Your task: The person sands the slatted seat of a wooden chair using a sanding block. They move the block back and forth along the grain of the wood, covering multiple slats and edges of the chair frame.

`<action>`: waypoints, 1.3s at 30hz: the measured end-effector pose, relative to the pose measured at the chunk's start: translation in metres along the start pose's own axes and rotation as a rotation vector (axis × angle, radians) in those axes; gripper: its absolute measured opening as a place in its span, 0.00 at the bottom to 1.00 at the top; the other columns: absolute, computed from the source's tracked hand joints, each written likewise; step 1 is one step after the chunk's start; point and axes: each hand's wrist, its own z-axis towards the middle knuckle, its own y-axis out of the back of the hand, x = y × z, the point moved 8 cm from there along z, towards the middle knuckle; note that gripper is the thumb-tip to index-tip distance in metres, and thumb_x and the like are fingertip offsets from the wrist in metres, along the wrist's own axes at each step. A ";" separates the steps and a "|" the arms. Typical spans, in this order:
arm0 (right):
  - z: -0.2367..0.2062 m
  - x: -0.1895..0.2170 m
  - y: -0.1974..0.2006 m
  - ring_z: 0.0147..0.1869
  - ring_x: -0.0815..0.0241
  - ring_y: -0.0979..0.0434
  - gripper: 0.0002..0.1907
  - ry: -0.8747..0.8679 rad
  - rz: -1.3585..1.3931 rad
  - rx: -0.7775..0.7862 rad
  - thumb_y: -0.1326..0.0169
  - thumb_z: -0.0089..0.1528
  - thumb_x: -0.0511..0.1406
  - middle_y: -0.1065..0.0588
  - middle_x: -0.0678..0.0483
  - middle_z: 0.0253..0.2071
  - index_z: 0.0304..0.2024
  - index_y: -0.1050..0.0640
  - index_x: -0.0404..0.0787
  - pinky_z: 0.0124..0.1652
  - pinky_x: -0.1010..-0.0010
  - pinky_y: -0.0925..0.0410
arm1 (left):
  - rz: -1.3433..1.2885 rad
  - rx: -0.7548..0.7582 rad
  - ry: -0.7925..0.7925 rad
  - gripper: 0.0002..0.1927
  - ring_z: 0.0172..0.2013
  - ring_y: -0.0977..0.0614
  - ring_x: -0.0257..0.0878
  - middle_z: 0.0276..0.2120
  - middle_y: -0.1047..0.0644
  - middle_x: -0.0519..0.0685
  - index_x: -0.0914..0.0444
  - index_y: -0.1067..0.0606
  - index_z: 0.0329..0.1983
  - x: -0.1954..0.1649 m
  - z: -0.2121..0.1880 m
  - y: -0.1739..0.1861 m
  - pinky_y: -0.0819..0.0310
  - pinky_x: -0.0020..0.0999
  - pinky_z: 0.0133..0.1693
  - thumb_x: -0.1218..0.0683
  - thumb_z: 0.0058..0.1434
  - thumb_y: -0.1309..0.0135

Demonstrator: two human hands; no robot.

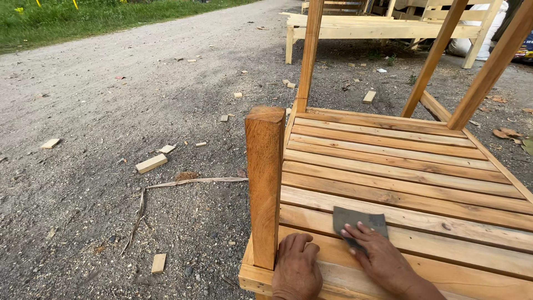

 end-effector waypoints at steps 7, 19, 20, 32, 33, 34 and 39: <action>0.094 0.126 -0.008 0.80 0.61 0.55 0.35 -0.002 -0.198 0.195 0.52 0.67 0.44 0.48 0.67 0.77 0.76 0.42 0.60 0.75 0.65 0.57 | -0.027 -0.029 -0.057 0.14 0.67 0.38 0.59 0.61 0.34 0.61 0.67 0.27 0.52 -0.005 -0.004 0.006 0.48 0.58 0.65 0.61 0.62 0.52; 0.104 0.135 -0.033 0.82 0.58 0.56 0.29 0.208 -0.170 0.163 0.58 0.69 0.47 0.48 0.69 0.78 0.74 0.42 0.62 0.75 0.63 0.55 | -0.049 0.002 -0.051 0.17 0.68 0.39 0.60 0.64 0.36 0.62 0.67 0.29 0.59 -0.005 -0.003 0.006 0.51 0.60 0.68 0.55 0.70 0.55; 0.114 0.131 -0.047 0.82 0.57 0.57 0.30 0.149 -0.169 0.232 0.57 0.69 0.49 0.49 0.69 0.78 0.74 0.42 0.63 0.76 0.63 0.57 | -0.054 -0.018 -0.046 0.17 0.68 0.39 0.60 0.64 0.36 0.62 0.67 0.29 0.59 -0.005 -0.004 0.008 0.51 0.60 0.68 0.54 0.71 0.55; 0.101 0.130 -0.064 0.83 0.56 0.62 0.28 0.233 -0.265 0.287 0.61 0.69 0.53 0.52 0.66 0.79 0.72 0.40 0.63 0.76 0.60 0.60 | -0.046 -0.125 -0.158 0.25 0.68 0.38 0.62 0.66 0.36 0.64 0.68 0.32 0.65 -0.019 -0.009 0.024 0.51 0.61 0.68 0.50 0.69 0.54; 0.109 0.136 -0.059 0.83 0.57 0.61 0.29 0.178 -0.208 0.264 0.60 0.69 0.54 0.51 0.66 0.79 0.73 0.40 0.62 0.76 0.60 0.60 | -0.048 -0.126 -0.152 0.25 0.68 0.39 0.62 0.66 0.36 0.63 0.68 0.32 0.65 -0.020 -0.008 0.024 0.52 0.61 0.68 0.50 0.70 0.54; 0.115 0.140 -0.053 0.83 0.57 0.61 0.30 0.127 -0.151 0.240 0.60 0.69 0.54 0.50 0.66 0.78 0.73 0.40 0.62 0.77 0.59 0.60 | -0.045 -0.130 -0.145 0.25 0.69 0.39 0.62 0.67 0.36 0.63 0.67 0.32 0.65 -0.020 -0.008 0.026 0.52 0.61 0.69 0.50 0.70 0.55; 0.094 0.153 -0.071 0.82 0.53 0.65 0.33 0.429 -0.586 0.302 0.61 0.68 0.55 0.55 0.59 0.79 0.73 0.45 0.57 0.77 0.53 0.64 | -0.071 -0.117 -0.067 0.25 0.72 0.41 0.62 0.69 0.36 0.64 0.67 0.33 0.67 -0.019 -0.008 0.027 0.56 0.61 0.71 0.49 0.73 0.58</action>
